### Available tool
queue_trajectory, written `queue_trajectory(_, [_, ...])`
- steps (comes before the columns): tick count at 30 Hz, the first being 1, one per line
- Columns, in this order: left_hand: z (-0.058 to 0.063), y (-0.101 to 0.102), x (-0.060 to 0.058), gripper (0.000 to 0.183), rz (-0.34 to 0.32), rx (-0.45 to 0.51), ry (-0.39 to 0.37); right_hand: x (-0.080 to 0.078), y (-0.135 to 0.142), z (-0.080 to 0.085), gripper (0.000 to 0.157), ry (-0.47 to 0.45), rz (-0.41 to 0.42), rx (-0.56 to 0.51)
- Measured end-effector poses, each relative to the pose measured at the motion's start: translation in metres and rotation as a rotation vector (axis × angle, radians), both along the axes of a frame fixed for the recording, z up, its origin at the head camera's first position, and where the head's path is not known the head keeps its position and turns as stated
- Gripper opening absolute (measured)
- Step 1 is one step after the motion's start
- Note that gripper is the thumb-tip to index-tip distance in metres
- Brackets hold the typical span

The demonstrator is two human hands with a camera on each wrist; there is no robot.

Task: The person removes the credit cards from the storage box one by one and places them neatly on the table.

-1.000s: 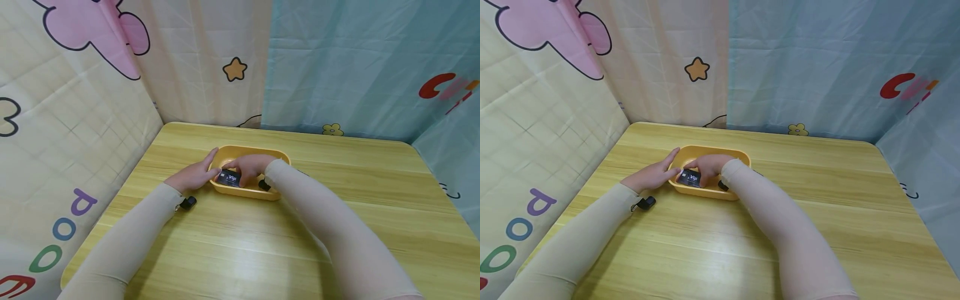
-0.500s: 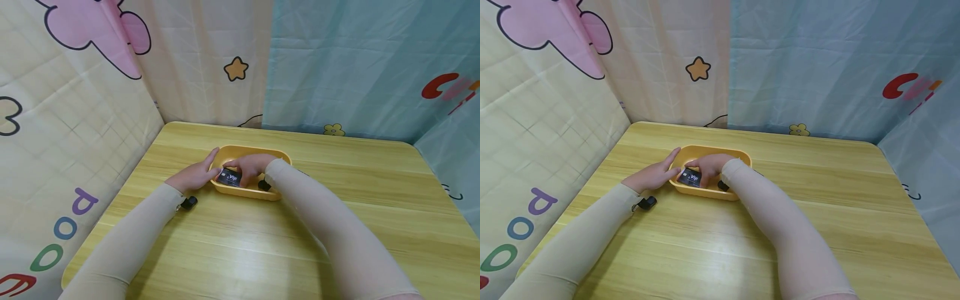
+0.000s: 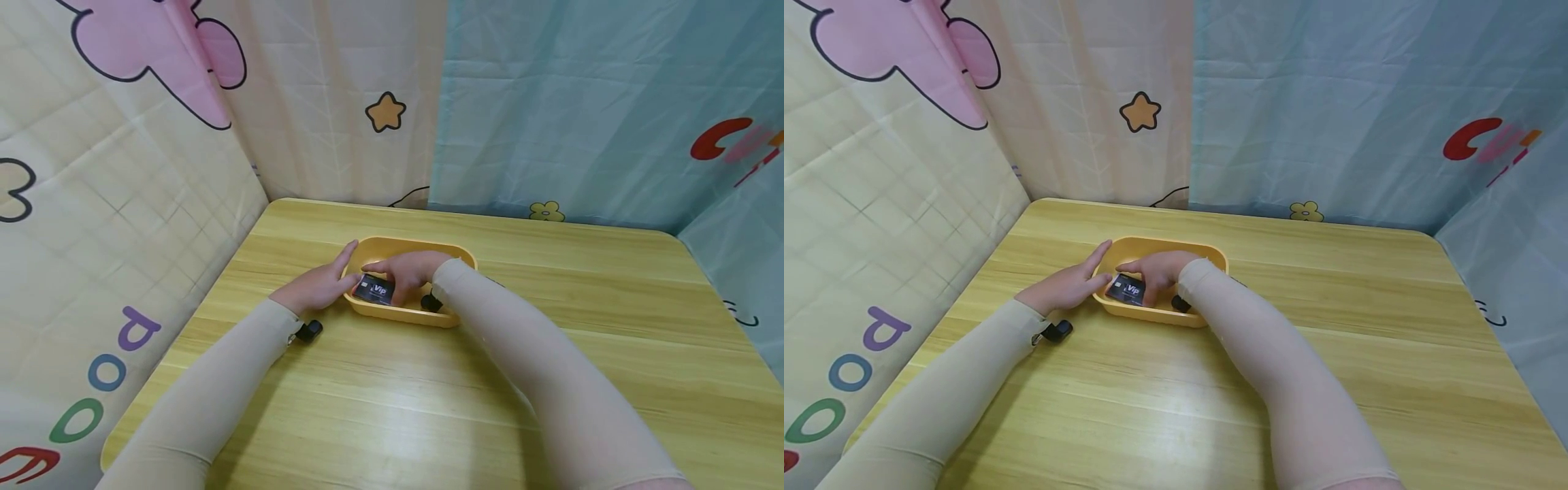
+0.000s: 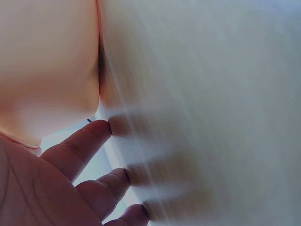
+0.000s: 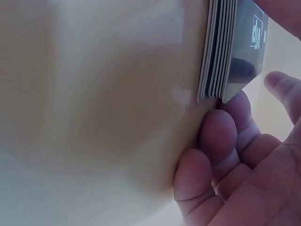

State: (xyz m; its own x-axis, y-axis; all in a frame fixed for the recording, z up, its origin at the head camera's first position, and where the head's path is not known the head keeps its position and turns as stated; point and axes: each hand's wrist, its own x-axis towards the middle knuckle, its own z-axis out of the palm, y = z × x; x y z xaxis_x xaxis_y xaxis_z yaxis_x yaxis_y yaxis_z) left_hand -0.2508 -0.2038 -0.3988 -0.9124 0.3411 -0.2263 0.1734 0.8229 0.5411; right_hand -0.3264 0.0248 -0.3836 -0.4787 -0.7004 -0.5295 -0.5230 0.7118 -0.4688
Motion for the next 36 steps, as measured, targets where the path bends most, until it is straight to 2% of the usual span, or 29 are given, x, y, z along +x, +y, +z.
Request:
queue_trajectory(6, [-0.0007,-0.0011,0.0010,0.080,0.004,0.010,-0.005,0.0005,-0.0013,-0.0013,0.101,0.016,0.017,-0.005])
queue_trajectory(11, [-0.0035,-0.0022,-0.0012,0.080,0.003,0.001,-0.007,0.0003,-0.0016,-0.0013,0.102,-0.006,-0.011,-0.008])
queue_trajectory(15, [-0.0055,-0.0027,-0.0030,0.079,0.003,-0.004,-0.011,0.0017,-0.0023,-0.0009,0.102,0.010,-0.018,0.003])
queue_trajectory(25, [-0.0033,-0.0005,-0.0003,0.080,0.022,0.010,-0.013,0.0041,-0.0035,-0.0007,0.085,0.015,-0.028,-0.006])
queue_trajectory(36, [-0.0037,-0.0003,-0.0024,0.080,0.026,0.003,-0.022,0.0004,-0.0022,-0.0030,0.079,0.077,-0.059,-0.012])
